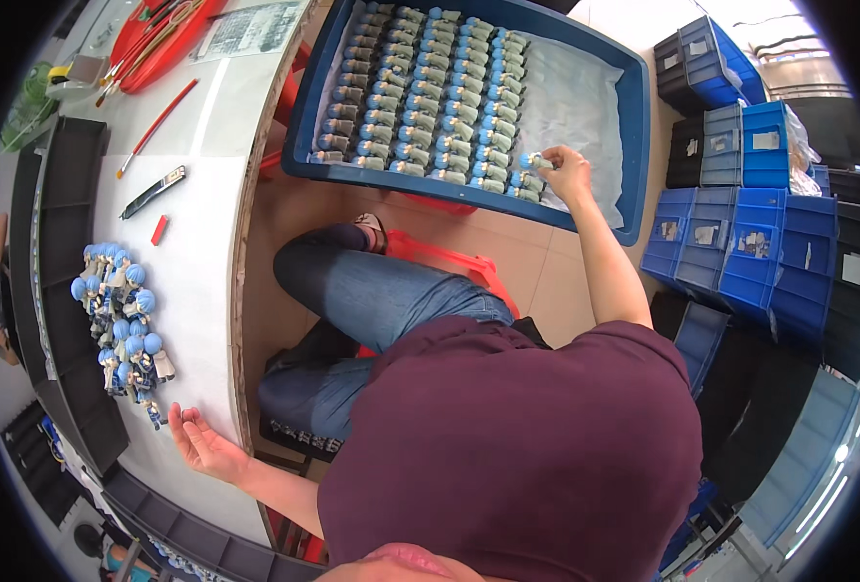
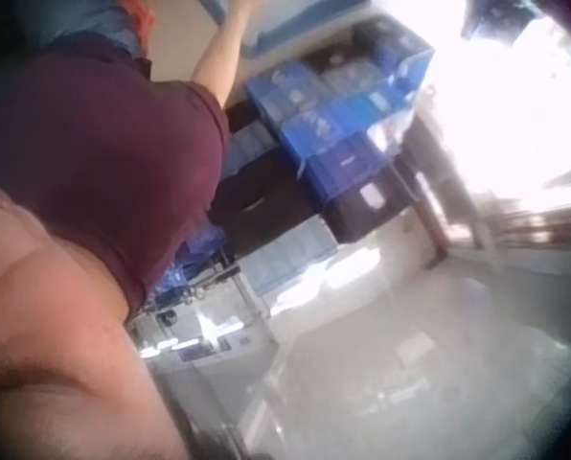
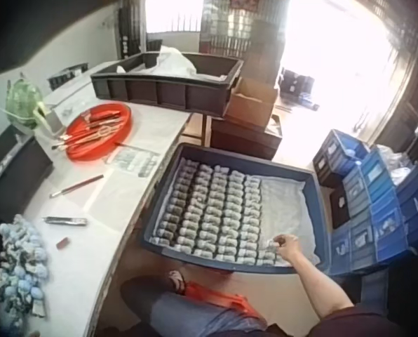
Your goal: The person assembles small blue and white figurines at a workstation. They pick up individual figurines, use a red sanding block to smooth parts, and use a utility knife to trim excess material. The person places the finished figurines into a blue tray.
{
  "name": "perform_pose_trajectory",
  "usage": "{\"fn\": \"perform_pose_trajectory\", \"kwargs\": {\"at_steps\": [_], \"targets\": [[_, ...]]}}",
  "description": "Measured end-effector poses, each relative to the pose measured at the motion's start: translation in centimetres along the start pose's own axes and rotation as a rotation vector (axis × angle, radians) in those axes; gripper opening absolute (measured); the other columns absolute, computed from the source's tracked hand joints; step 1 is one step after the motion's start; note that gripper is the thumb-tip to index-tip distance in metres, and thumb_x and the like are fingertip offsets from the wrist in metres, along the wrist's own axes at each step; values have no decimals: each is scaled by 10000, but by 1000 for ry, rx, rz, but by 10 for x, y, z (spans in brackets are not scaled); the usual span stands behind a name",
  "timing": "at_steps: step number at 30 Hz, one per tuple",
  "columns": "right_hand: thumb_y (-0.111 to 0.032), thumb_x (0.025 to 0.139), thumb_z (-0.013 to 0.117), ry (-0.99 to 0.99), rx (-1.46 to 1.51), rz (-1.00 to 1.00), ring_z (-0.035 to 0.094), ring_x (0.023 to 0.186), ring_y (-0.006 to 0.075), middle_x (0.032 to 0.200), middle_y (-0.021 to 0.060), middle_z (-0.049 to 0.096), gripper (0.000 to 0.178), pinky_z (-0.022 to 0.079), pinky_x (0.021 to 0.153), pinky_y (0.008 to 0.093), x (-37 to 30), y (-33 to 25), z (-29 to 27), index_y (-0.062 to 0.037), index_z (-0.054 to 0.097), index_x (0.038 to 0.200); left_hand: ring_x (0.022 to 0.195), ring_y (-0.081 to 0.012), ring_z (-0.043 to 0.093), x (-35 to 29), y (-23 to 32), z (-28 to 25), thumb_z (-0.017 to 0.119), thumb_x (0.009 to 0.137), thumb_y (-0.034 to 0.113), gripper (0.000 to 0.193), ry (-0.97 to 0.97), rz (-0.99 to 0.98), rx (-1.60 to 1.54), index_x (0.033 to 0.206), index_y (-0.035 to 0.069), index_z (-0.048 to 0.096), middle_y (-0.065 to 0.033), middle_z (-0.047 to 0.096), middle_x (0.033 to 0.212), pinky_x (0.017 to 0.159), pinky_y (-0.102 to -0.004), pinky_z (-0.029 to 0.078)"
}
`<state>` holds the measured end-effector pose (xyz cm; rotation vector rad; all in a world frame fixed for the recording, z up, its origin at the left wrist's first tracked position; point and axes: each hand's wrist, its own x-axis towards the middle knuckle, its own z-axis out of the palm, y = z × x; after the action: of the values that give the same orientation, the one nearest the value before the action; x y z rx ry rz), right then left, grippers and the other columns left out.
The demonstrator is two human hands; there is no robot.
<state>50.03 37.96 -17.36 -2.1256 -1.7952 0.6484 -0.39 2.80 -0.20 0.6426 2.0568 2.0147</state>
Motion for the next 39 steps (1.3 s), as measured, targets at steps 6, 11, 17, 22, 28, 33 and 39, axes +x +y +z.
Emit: {"fn": "perform_pose_trajectory", "kwargs": {"at_steps": [6, 11, 17, 22, 28, 33, 39], "targets": [[-235, 689, 731, -54, -90, -95, 625, 752, 212, 824, 114, 672, 279, 483, 708, 333, 9, 14, 25, -61, 680, 901, 872, -141, 555, -2, -11, -2, 508, 867, -14, 294, 60, -31, -5, 1151, -80, 545, -104, 600, 1036, 822, -275, 457], [-267, 801, 690, -394, 70, -181, 616, 765, 164, 836, 92, 673, 306, 488, 713, 285, 54, 89, 29, -6, 664, 958, 850, -102, 565, 5, 4, 14, 605, 803, -41, 256, 41, -26, 126, 1054, 1, 641, -47, 610, 993, 770, -219, 460], [-189, 849, 654, -79, 223, -463, 610, 930, 189, 1039, 134, 639, 350, 487, 812, 304, 44, -47, 22, -27, 587, 1152, 939, -189, 595, 2, 38, -3, 650, 775, -4, 219, 75, 126, 354, 994, -4, 656, -97, 626, 1033, 831, -274, 468], [-28, 894, 569, -193, 713, -821, 596, 957, 157, 1055, 119, 624, 254, 484, 840, 259, -19, -203, 32, 23, 563, 1143, 959, -335, 534, 56, 26, -34, 717, 714, 160, 357, 289, 486, 895, 1013, -2, 607, -158, 608, 996, 824, -397, 443], [44, 863, 571, -614, 897, -1106, 606, 899, 164, 996, 116, 627, 199, 495, 822, 264, -155, -324, 60, 39, 581, 1062, 898, -367, 596, 59, 15, -39, 683, 763, 192, 515, 184, 170, 920, 1215, 35, 491, -184, 625, 1004, 778, -421, 481], [52, 825, 618, -1054, 937, -1101, 611, 852, 134, 913, 90, 648, 213, 490, 795, 239, -234, -363, 82, 28, 592, 1035, 854, -213, 615, 15, 20, -34, 641, 837, 157, 498, 265, 122, 396, 1286, 41, 460, -110, 610, 947, 750, -315, 486], [-24, 855, 624, -1257, 956, -1107, 584, 931, 144, 1037, 100, 595, 333, 489, 788, 254, -292, -417, 82, 28, 516, 1165, 862, -71, 554, 1, 10, -11, 571, 913, 120, 416, -29, 69, -430, 1310, 63, 464, -11, 560, 970, 760, -226, 448]]}}
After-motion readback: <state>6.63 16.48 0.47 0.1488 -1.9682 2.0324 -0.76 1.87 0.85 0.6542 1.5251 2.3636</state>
